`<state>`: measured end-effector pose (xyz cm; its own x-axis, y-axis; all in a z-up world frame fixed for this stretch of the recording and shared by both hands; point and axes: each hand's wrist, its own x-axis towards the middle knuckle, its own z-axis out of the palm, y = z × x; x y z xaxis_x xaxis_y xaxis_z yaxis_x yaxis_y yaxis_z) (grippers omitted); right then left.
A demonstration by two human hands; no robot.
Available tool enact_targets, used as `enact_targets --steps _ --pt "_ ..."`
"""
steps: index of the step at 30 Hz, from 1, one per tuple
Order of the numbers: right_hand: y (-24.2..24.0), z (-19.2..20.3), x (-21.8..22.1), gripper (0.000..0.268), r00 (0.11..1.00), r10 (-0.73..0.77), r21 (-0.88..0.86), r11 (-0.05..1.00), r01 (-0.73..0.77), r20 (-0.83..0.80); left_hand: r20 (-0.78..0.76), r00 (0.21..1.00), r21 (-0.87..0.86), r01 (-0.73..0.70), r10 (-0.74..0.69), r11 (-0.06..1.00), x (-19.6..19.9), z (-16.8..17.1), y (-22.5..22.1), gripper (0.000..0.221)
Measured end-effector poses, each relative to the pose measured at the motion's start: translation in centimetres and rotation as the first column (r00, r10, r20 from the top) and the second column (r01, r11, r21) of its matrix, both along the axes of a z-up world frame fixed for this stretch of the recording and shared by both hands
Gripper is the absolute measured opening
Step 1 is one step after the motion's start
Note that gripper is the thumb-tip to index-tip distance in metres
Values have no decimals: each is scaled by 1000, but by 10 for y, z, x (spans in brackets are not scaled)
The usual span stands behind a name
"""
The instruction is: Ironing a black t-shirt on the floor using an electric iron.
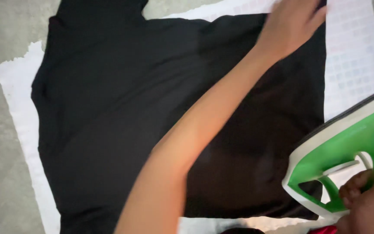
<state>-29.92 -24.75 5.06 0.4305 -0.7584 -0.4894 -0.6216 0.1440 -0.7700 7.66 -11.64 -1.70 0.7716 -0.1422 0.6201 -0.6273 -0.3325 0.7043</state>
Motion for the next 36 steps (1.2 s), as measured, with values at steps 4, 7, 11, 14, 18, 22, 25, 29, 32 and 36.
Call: enact_targets --steps 4,7,11,14,18,22,25,29,32,36 --pt "-27 -10 -27 34 914 359 -152 909 -389 -188 -332 932 -279 49 -144 959 -123 33 94 27" --pt "-32 -33 -41 14 990 136 -144 981 -129 40 -499 808 -374 127 -315 919 -231 63 132 4" --pt "-57 -59 -56 24 982 36 -102 995 -18 185 -419 755 76 583 -505 809 -346 42 137 44" --pt "-106 -108 -84 16 986 93 -89 993 -82 136 -296 825 392 565 -482 726 -392 14 128 31" --pt "-249 -274 -128 11 814 572 -476 748 -462 107 -465 693 342 714 -550 610 -403 -13 110 18" --pt "10 4 33 42 962 272 -250 932 -264 -3 -539 540 122 809 -646 574 -398 -6 109 6" --pt "60 44 63 57 892 452 -358 835 -417 17 -568 402 -103 832 -719 546 -399 -6 106 8" --pt "108 63 79 43 865 502 -541 720 -436 -28 -693 184 -492 586 -697 643 -394 38 173 34" --pt "152 79 98 41 758 603 -591 525 -612 -249 -682 595 -345 250 -425 905 -358 74 278 29" --pt "271 121 121 58 467 602 -263 399 -878 -647 -199 834 162 -490 514 857 -299 88 438 24"
